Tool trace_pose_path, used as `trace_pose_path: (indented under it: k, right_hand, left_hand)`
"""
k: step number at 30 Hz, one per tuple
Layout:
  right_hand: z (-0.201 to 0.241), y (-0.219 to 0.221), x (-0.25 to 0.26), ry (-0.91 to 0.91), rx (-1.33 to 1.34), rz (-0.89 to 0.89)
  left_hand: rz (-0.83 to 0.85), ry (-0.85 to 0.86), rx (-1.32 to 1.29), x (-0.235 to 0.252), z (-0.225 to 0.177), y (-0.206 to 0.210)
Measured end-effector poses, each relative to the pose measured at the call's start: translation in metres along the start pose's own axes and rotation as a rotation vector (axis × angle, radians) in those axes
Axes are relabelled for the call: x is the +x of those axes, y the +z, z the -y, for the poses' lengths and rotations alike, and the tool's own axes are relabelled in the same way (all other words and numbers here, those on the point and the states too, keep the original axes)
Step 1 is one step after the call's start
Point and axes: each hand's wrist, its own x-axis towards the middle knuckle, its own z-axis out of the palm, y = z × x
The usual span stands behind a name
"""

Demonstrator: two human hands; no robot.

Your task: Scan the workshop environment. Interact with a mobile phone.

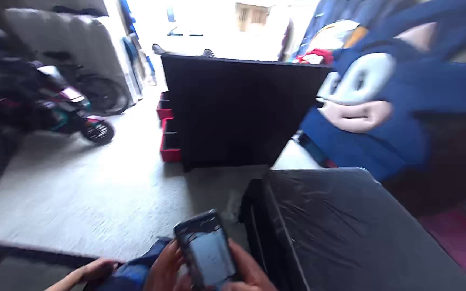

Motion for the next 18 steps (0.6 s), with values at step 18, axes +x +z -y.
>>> trace_pose_path:
  k: [18]
  right_hand:
    - [-0.181,-0.096,0.608,0.262,0.119,0.292]
  left_hand:
    - [-0.474,-0.080,-0.008,0.430,0.253,-0.243]
